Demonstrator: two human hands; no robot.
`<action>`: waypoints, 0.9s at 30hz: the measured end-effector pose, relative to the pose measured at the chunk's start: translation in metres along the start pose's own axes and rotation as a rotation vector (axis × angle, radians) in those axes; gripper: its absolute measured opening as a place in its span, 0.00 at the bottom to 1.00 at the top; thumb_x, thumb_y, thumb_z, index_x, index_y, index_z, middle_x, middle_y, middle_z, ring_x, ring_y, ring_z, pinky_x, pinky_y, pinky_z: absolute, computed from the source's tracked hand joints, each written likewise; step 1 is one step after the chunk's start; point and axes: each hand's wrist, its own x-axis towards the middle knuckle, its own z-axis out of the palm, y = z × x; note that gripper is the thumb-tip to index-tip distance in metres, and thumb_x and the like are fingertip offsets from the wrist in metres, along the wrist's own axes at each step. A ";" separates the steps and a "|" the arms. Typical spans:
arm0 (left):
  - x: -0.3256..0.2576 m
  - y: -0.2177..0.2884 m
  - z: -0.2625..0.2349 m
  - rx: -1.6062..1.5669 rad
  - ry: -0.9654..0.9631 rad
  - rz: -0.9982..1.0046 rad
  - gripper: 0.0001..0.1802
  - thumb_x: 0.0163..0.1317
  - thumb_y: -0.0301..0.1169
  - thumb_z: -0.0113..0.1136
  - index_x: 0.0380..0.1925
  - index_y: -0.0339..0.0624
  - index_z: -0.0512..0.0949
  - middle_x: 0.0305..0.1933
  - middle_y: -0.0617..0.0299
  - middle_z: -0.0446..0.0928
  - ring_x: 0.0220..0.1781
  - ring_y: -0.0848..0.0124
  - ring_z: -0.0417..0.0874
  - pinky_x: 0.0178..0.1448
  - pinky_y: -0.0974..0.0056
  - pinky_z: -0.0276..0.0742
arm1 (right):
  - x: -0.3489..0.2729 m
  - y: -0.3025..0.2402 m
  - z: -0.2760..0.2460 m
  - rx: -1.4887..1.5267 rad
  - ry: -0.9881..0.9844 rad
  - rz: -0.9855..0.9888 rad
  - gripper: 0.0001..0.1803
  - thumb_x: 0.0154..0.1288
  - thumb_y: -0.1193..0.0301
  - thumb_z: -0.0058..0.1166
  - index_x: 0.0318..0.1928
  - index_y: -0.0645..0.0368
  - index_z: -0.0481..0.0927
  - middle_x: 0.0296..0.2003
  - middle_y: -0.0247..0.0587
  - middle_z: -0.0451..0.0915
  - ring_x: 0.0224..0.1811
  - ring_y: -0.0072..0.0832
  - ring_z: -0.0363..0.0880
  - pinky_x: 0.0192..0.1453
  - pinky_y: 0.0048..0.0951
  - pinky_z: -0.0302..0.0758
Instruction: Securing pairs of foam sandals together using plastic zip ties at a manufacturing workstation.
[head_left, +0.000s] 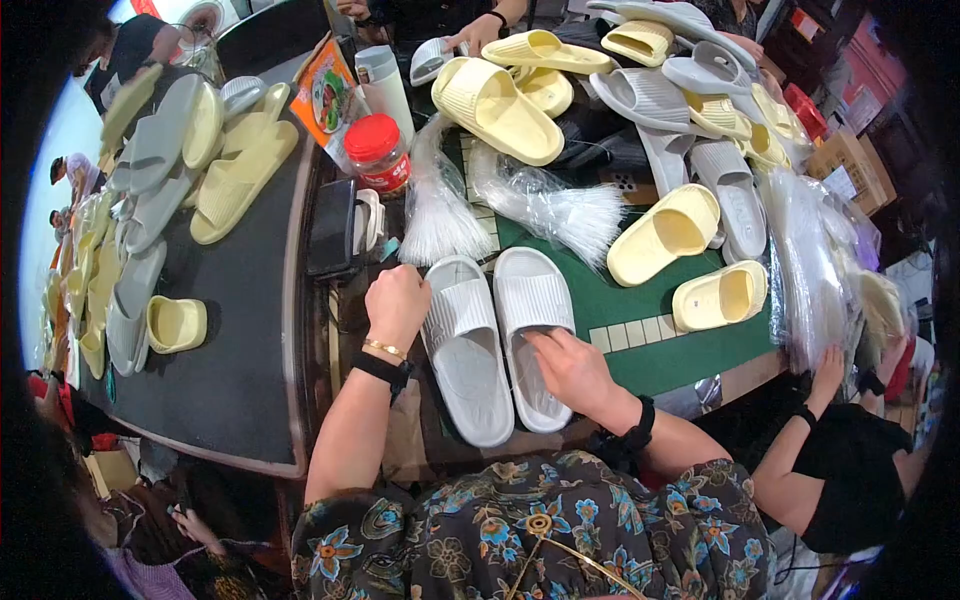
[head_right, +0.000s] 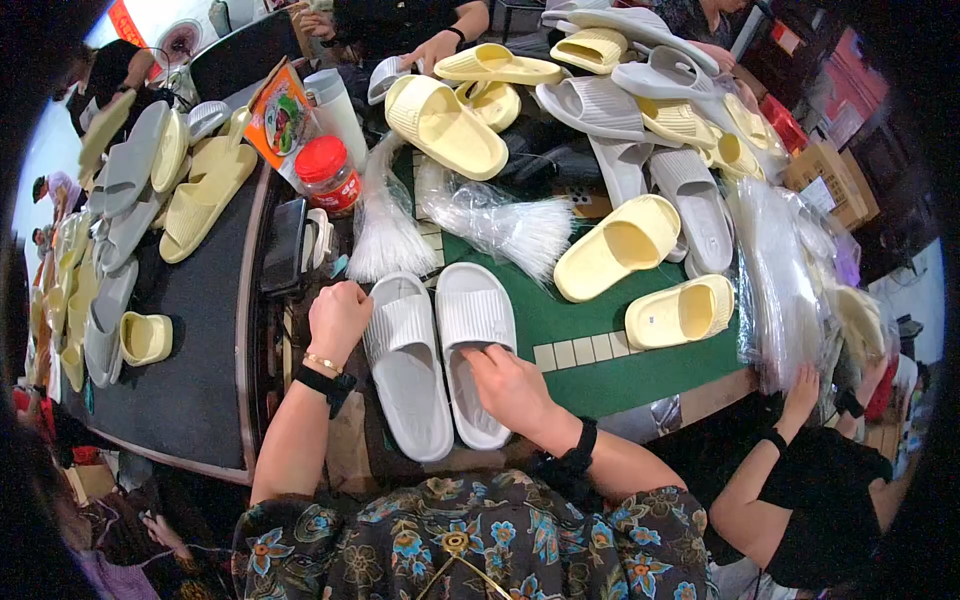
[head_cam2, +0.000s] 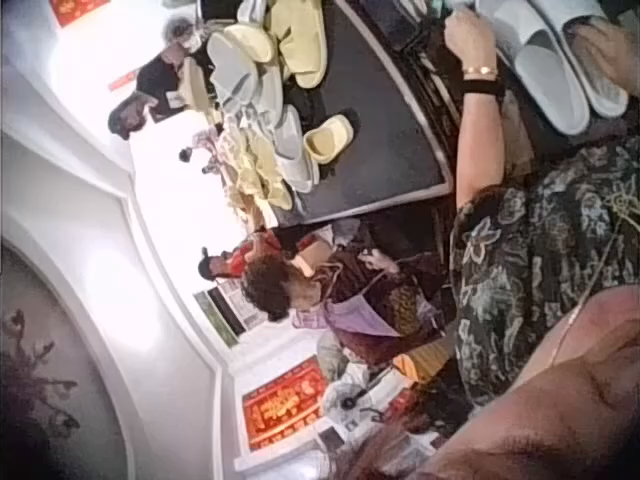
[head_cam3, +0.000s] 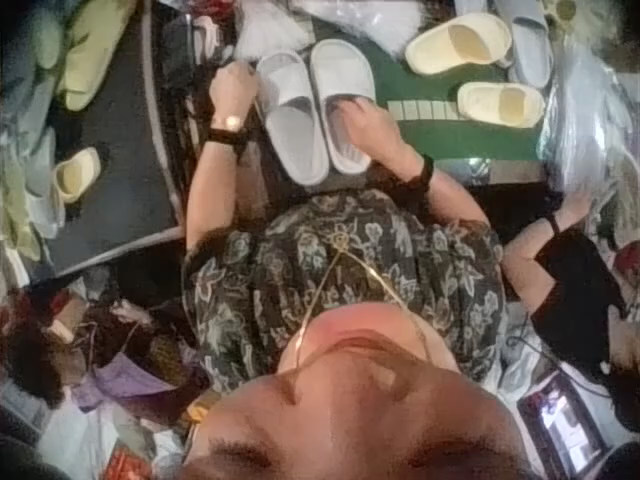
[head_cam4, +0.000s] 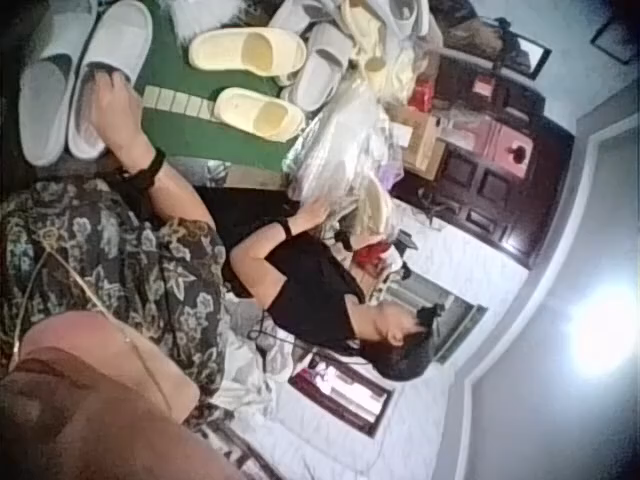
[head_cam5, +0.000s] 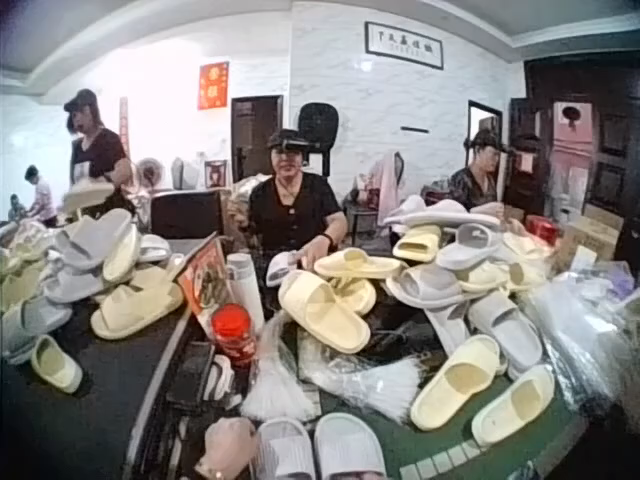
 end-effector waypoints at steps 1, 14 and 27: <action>0.000 0.002 0.000 0.027 -0.001 0.020 0.11 0.52 0.35 0.63 0.24 0.38 0.84 0.28 0.45 0.82 0.34 0.49 0.85 0.41 0.52 0.81 | 0.000 0.000 0.000 -0.003 0.041 -0.048 0.19 0.58 0.77 0.56 0.52 0.60 0.78 0.43 0.47 0.77 0.45 0.43 0.79 0.45 0.38 0.78; 0.007 0.022 -0.012 0.199 -0.148 0.073 0.07 0.53 0.30 0.62 0.27 0.39 0.84 0.31 0.46 0.83 0.36 0.51 0.86 0.41 0.54 0.83 | 0.010 -0.009 0.024 -0.181 0.099 -0.111 0.20 0.56 0.76 0.48 0.50 0.71 0.73 0.49 0.57 0.73 0.53 0.49 0.70 0.55 0.48 0.68; 0.009 0.021 -0.007 0.145 -0.040 0.095 0.07 0.53 0.29 0.58 0.25 0.37 0.82 0.29 0.43 0.81 0.33 0.47 0.84 0.39 0.49 0.81 | 0.038 -0.002 0.042 -0.029 0.033 0.040 0.08 0.52 0.76 0.49 0.29 0.68 0.79 0.29 0.62 0.80 0.30 0.56 0.80 0.37 0.52 0.76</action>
